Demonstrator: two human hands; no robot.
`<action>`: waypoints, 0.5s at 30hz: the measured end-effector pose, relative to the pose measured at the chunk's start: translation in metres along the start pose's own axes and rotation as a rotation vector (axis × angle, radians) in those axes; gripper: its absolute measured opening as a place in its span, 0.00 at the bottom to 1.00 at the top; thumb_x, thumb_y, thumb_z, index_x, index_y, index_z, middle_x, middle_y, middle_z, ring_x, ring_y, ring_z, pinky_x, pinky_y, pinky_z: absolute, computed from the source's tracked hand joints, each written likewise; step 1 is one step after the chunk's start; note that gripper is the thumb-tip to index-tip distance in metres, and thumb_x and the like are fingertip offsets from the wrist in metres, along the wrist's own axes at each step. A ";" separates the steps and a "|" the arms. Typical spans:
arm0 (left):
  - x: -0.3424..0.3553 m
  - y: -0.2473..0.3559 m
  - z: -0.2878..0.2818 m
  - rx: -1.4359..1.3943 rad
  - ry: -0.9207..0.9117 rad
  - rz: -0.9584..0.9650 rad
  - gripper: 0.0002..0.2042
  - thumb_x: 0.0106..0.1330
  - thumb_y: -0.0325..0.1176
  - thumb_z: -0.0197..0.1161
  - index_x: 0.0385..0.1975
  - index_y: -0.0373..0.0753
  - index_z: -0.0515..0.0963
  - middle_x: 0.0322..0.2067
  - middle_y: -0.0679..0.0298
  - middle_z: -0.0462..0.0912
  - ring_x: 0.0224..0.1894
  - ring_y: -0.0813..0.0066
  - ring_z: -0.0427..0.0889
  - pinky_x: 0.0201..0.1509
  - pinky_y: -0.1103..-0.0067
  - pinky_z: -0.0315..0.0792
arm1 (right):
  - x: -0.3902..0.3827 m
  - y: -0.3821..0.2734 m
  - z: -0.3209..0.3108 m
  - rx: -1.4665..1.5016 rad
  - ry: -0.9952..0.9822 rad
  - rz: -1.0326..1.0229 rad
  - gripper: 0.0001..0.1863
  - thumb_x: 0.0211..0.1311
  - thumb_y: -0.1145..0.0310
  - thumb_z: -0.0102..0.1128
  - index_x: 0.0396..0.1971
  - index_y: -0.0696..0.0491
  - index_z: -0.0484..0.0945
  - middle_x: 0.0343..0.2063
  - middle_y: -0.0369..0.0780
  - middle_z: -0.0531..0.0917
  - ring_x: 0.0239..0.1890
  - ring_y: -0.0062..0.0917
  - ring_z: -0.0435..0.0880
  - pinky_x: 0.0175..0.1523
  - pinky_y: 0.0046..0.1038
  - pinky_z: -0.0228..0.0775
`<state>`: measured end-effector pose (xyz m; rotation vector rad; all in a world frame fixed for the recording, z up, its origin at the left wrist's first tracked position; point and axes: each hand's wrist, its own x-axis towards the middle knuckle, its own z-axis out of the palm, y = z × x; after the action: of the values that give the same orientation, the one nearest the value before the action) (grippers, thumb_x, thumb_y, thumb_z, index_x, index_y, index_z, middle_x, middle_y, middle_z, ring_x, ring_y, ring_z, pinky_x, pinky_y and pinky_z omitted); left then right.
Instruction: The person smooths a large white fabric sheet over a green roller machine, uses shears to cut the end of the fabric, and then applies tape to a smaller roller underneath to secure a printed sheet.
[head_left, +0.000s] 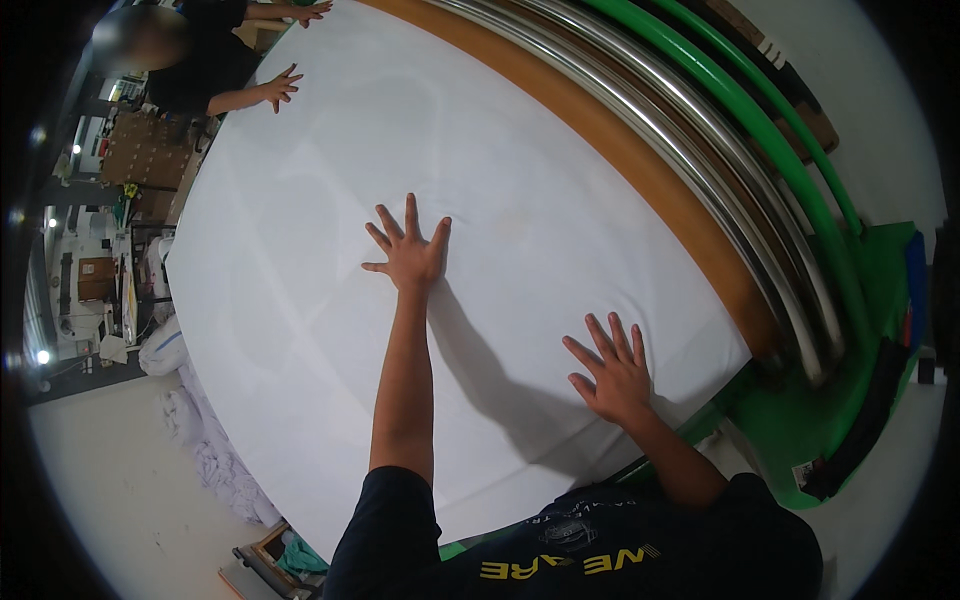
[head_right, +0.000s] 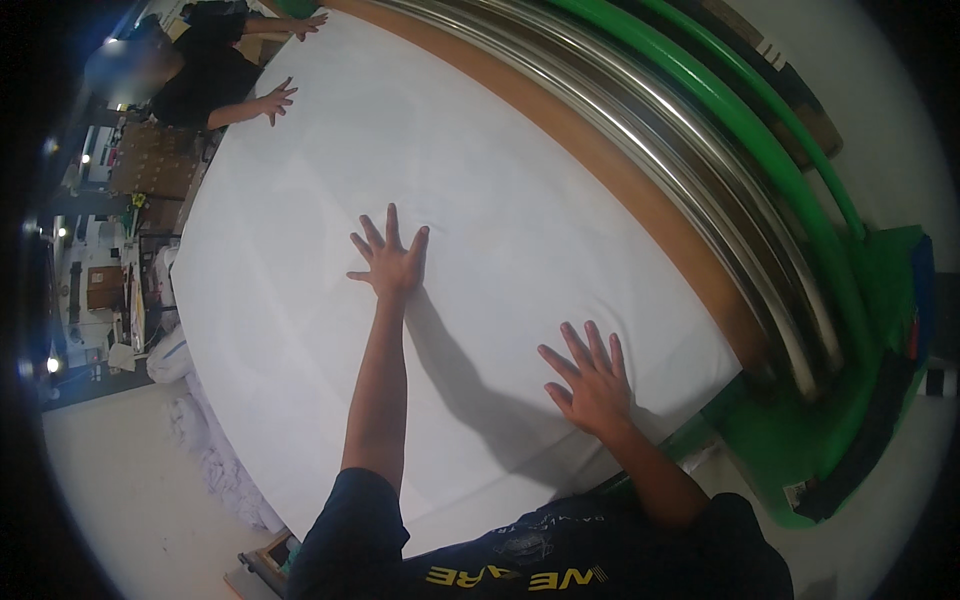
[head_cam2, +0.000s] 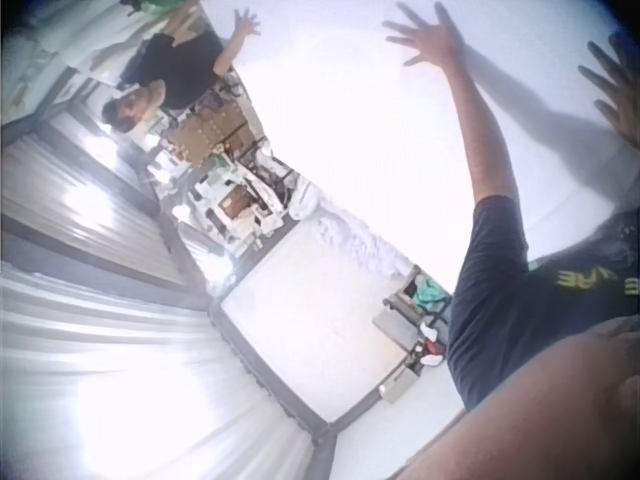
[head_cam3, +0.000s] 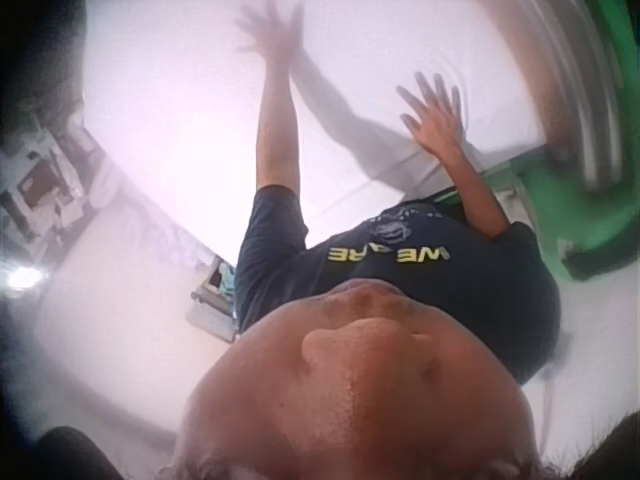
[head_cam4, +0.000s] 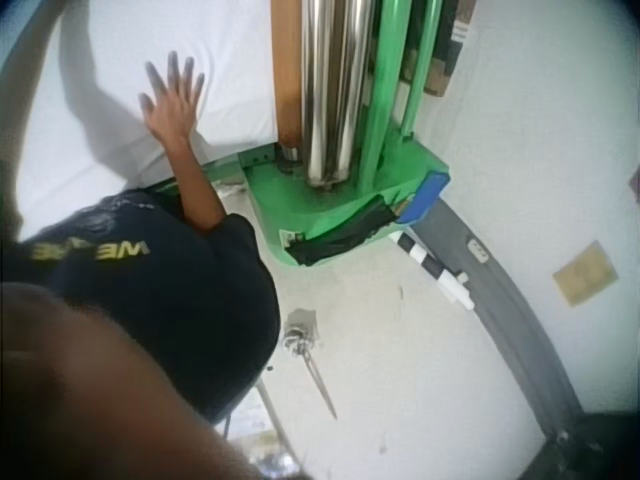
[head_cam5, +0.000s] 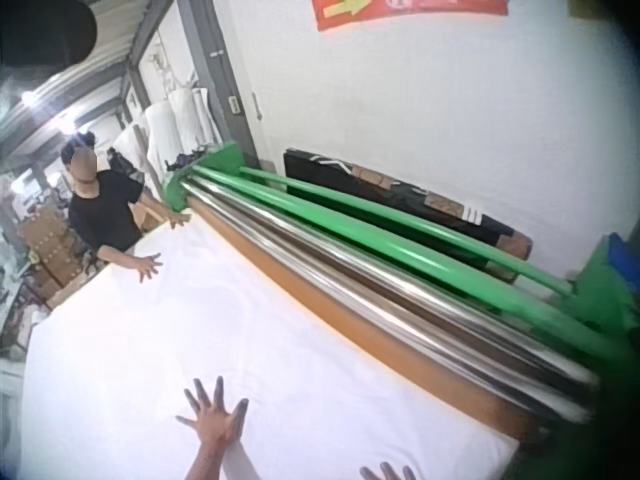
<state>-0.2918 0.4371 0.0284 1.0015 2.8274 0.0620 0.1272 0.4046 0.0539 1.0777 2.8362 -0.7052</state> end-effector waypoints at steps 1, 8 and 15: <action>-0.001 0.000 0.000 -0.007 -0.001 -0.002 0.48 0.68 0.82 0.52 0.87 0.72 0.52 0.89 0.54 0.35 0.89 0.41 0.28 0.71 0.15 0.28 | -0.001 0.000 -0.001 -0.007 0.006 -0.005 0.34 0.78 0.43 0.58 0.82 0.24 0.67 0.86 0.38 0.56 0.88 0.46 0.48 0.87 0.59 0.35; -0.001 0.002 -0.005 -0.021 -0.005 -0.004 0.48 0.68 0.80 0.54 0.87 0.71 0.52 0.89 0.55 0.35 0.89 0.39 0.30 0.72 0.16 0.31 | 0.000 0.001 -0.001 -0.016 0.030 -0.023 0.35 0.78 0.43 0.58 0.82 0.26 0.67 0.86 0.39 0.57 0.87 0.47 0.50 0.87 0.61 0.37; -0.002 0.002 -0.003 -0.030 0.003 0.004 0.48 0.69 0.81 0.52 0.86 0.71 0.53 0.89 0.54 0.36 0.89 0.39 0.29 0.71 0.15 0.28 | -0.002 0.000 -0.002 -0.029 0.048 -0.028 0.35 0.77 0.43 0.59 0.82 0.26 0.67 0.86 0.39 0.57 0.87 0.48 0.50 0.86 0.62 0.38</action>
<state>-0.2896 0.4370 0.0318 1.0016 2.8187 0.1064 0.1285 0.4044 0.0560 1.0672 2.8976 -0.6472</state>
